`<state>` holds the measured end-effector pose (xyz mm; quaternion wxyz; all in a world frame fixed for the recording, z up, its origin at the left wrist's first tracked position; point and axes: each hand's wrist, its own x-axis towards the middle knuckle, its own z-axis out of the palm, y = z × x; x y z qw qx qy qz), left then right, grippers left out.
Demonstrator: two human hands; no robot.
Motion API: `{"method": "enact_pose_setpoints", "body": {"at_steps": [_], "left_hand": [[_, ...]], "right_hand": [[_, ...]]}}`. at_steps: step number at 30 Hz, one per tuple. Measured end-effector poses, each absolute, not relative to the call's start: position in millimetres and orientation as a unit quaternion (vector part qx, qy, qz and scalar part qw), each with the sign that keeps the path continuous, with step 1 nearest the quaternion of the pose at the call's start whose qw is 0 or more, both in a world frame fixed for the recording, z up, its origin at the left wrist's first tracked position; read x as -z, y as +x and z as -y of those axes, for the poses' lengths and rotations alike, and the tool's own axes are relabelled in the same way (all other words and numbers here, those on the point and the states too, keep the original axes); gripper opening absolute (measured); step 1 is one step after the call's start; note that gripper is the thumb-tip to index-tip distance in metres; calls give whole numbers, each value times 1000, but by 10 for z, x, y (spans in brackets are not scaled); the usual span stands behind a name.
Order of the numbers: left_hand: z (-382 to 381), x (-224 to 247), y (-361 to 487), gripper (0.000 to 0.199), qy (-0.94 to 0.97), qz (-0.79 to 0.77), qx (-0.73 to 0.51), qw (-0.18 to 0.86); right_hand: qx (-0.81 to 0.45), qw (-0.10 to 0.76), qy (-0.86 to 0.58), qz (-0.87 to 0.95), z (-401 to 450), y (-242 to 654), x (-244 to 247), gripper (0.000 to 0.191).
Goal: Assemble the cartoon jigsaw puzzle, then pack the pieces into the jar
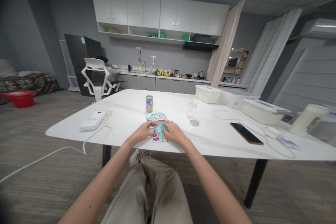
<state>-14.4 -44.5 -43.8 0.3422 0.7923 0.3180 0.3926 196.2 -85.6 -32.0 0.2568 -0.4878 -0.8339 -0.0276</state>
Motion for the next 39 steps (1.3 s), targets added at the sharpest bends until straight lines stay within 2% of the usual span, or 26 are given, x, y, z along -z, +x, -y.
{"method": "enact_pose_setpoints", "body": {"at_steps": [3, 9, 22, 29, 39], "left_hand": [[452, 441, -153, 35, 788, -330, -403, 328], [448, 420, -150, 17, 771, -363, -421, 311], [499, 388, -196, 20, 734, -457, -435, 250], [533, 365, -151, 21, 772, -385, -408, 301], [490, 320, -53, 13, 795, -388, -387, 259]], "right_hand": [[16, 260, -485, 835, 750, 1836, 381, 26], [18, 294, -453, 842, 729, 1829, 464, 24], [11, 280, -482, 830, 737, 1812, 437, 27], [20, 280, -469, 837, 739, 1811, 438, 28], [21, 282, -438, 853, 746, 1808, 437, 28]]}}
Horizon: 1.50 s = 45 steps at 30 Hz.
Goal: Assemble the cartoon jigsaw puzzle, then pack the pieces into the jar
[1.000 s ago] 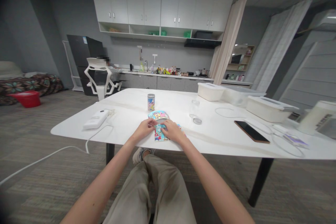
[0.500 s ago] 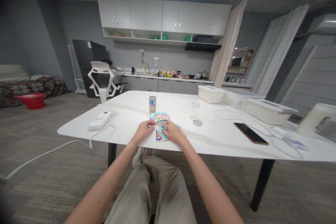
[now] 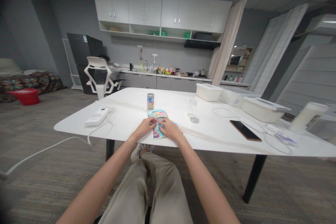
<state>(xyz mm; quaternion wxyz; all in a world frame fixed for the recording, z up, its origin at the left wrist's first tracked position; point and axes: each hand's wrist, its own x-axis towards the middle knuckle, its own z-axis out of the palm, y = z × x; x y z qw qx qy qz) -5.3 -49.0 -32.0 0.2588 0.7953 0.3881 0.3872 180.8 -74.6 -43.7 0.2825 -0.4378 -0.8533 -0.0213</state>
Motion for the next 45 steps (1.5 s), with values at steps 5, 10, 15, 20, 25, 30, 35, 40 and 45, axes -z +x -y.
{"method": "enact_pose_setpoints", "body": {"at_steps": [5, 10, 15, 20, 25, 30, 35, 40, 45], "left_hand": [[440, 374, -82, 15, 763, -390, -431, 282], [434, 384, -113, 17, 721, -418, -462, 302], [464, 366, -148, 19, 700, -468, -462, 279], [474, 345, -166, 19, 709, -483, -454, 241], [514, 315, -133, 26, 781, -412, -391, 260], [548, 296, -116, 30, 821, -389, -325, 263], [557, 283, -123, 30, 826, -381, -323, 260], [565, 275, -119, 30, 837, -376, -310, 249], [571, 253, -109, 26, 843, -377, -307, 230]], "right_hand": [[21, 274, -456, 847, 754, 1805, 422, 28], [12, 266, -470, 842, 752, 1804, 413, 29], [16, 258, -481, 838, 729, 1812, 425, 30], [18, 264, -479, 837, 687, 1825, 449, 29], [22, 282, -474, 834, 675, 1834, 465, 27], [34, 296, -469, 832, 713, 1829, 425, 26], [19, 312, -460, 831, 754, 1821, 384, 24], [12, 332, -449, 830, 727, 1829, 409, 21], [14, 359, -401, 843, 716, 1833, 417, 12]]}}
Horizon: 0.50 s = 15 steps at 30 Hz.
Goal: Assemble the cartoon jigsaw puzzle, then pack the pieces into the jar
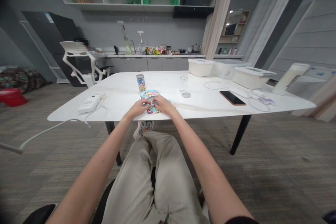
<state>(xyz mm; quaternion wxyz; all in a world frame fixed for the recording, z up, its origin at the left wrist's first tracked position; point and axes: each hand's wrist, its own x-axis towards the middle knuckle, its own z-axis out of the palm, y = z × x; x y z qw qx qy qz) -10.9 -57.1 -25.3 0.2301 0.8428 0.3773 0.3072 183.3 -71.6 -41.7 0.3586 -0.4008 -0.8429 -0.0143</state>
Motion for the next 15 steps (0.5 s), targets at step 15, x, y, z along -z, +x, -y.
{"method": "enact_pose_setpoints", "body": {"at_steps": [15], "left_hand": [[442, 333, -79, 18, 870, -358, -306, 147]], "right_hand": [[-13, 342, -414, 843, 720, 1823, 395, 21]]}}
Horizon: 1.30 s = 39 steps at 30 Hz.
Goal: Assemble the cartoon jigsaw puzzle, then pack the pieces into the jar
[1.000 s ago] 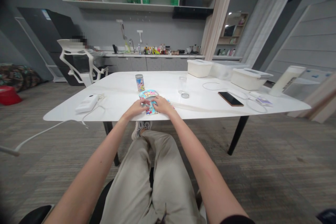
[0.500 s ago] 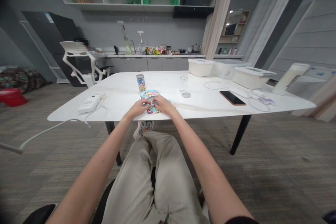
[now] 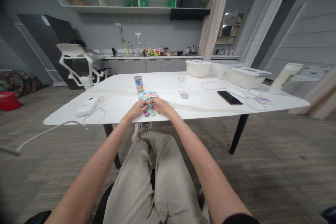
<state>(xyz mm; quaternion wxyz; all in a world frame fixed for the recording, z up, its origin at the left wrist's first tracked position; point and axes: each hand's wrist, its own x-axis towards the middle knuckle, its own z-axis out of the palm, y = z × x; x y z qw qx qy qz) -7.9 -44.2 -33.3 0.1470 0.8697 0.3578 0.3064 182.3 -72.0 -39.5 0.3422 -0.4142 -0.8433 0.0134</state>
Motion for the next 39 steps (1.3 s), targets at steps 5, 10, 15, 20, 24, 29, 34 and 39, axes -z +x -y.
{"method": "enact_pose_setpoints", "body": {"at_steps": [5, 10, 15, 20, 24, 29, 34, 39], "left_hand": [[473, 309, -102, 17, 845, -390, -332, 152], [486, 298, -103, 15, 852, -382, -321, 159], [504, 288, -108, 14, 842, -388, -342, 157], [518, 284, -102, 11, 838, -390, -345, 163], [503, 300, -84, 9, 840, -389, -347, 151], [488, 316, -74, 9, 840, -394, -342, 151], [500, 310, -75, 9, 839, -385, -359, 138], [505, 295, -63, 10, 840, -385, -354, 147]], "right_hand": [[-17, 348, -441, 827, 724, 1819, 401, 24], [7, 343, -425, 838, 742, 1816, 394, 14], [4, 335, -437, 835, 750, 1808, 377, 11], [3, 316, -464, 828, 744, 1789, 383, 12], [0, 303, -481, 823, 725, 1792, 394, 14], [-17, 309, -480, 821, 690, 1811, 405, 12], [-5, 332, -473, 816, 692, 1811, 390, 10], [17, 326, -470, 820, 720, 1799, 369, 12]]}}
